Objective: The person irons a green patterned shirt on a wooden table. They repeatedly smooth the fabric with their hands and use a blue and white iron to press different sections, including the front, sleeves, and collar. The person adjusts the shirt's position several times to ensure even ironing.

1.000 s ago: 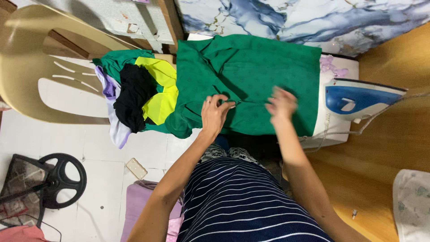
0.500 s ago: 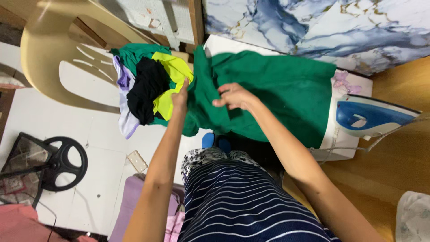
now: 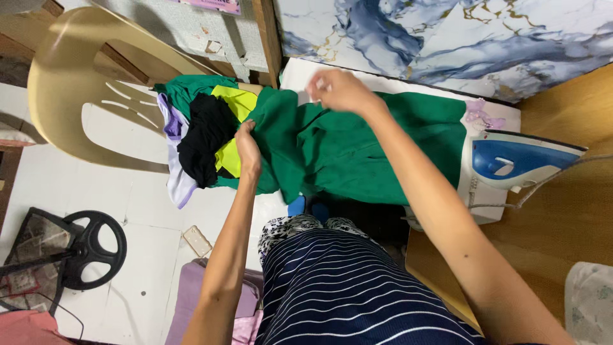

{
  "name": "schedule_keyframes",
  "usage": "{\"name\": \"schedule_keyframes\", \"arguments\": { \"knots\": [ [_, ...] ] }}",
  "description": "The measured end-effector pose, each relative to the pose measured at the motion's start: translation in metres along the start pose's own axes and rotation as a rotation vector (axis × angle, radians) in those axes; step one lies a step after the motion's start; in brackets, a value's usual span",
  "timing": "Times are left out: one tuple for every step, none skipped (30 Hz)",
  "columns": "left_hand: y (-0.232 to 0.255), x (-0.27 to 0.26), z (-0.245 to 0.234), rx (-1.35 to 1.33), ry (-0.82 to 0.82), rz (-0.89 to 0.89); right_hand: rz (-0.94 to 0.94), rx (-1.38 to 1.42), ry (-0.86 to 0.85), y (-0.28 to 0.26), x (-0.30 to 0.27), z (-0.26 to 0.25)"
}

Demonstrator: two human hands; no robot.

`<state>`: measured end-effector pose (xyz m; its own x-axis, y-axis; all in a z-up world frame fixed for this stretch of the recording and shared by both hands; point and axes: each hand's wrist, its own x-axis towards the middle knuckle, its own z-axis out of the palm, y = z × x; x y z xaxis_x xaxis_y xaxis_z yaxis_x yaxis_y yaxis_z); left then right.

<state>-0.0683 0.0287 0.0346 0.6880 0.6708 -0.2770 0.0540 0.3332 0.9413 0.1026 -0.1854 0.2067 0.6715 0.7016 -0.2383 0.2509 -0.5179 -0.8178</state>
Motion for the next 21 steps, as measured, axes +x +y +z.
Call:
{"name": "schedule_keyframes", "arguments": {
  "knots": [
    [0.008, -0.007, -0.001, 0.056, 0.032, 0.061, -0.037, 0.001, -0.013, -0.003, 0.006, -0.001],
    [0.017, -0.015, -0.001, 0.093, 0.048, 0.118, -0.074, 0.001, -0.026, -0.005, 0.014, -0.002],
    [0.028, -0.022, 0.0, 0.131, 0.066, 0.176, -0.113, 0.003, -0.041, -0.006, 0.024, -0.001],
    [0.041, -0.029, 0.001, 0.169, 0.085, 0.235, -0.227, 0.04, -0.066, -0.005, 0.033, 0.008],
    [0.054, -0.034, 0.006, 0.185, 0.05, 0.26, -0.342, 0.075, -0.092, -0.004, 0.041, 0.021],
    [0.068, -0.039, 0.011, 0.2, 0.016, 0.286, -0.456, 0.111, -0.118, -0.002, 0.048, 0.031],
    [0.081, -0.046, 0.017, 0.216, -0.019, 0.31, -0.456, 0.085, -0.122, -0.001, 0.054, 0.04],
    [0.095, -0.052, 0.022, 0.227, -0.074, 0.336, -0.456, 0.059, -0.126, 0.0, 0.057, 0.052],
    [0.11, -0.059, 0.028, 0.238, -0.128, 0.362, -0.456, 0.033, -0.129, 0.0, 0.061, 0.06],
    [0.125, -0.065, 0.035, 0.249, -0.183, 0.388, -0.475, 0.072, -0.2, -0.001, 0.067, 0.063],
    [0.142, -0.07, 0.04, 0.184, -0.276, 0.356, -0.493, 0.113, -0.27, -0.003, 0.072, 0.065],
    [0.159, -0.076, 0.046, 0.118, -0.368, 0.325, -0.509, 0.154, -0.341, -0.005, 0.075, 0.066],
    [0.176, -0.082, 0.052, 0.052, -0.464, 0.292, -0.462, 0.078, -0.375, -0.004, 0.074, 0.064],
    [0.193, -0.088, 0.057, 0.025, -0.529, 0.268, -0.426, 0.015, -0.396, -0.003, 0.07, 0.061],
    [0.208, -0.095, 0.062, -0.003, -0.598, 0.242, -0.395, -0.022, -0.408, -0.002, 0.065, 0.055],
    [0.222, -0.101, 0.068, -0.031, -0.665, 0.215, -0.371, -0.048, -0.414, 0.001, 0.057, 0.051],
    [0.236, -0.104, 0.075, -0.103, -0.809, 0.162, -0.346, -0.071, -0.411, 0.004, 0.047, 0.049],
    [0.248, -0.106, 0.084, -0.176, -0.952, 0.109, -0.328, -0.086, -0.405, 0.006, 0.039, 0.048],
    [0.259, -0.108, 0.093, -0.251, -1.096, 0.051, -0.31, -0.104, -0.385, 0.009, 0.032, 0.046],
    [0.268, -0.112, 0.102, -0.284, -1.143, 0.002, -0.288, -0.12, -0.363, 0.014, 0.027, 0.043],
    [0.276, -0.115, 0.112, -0.315, -1.192, -0.048, -0.271, -0.138, -0.338, 0.018, 0.024, 0.039]
  ]
}}
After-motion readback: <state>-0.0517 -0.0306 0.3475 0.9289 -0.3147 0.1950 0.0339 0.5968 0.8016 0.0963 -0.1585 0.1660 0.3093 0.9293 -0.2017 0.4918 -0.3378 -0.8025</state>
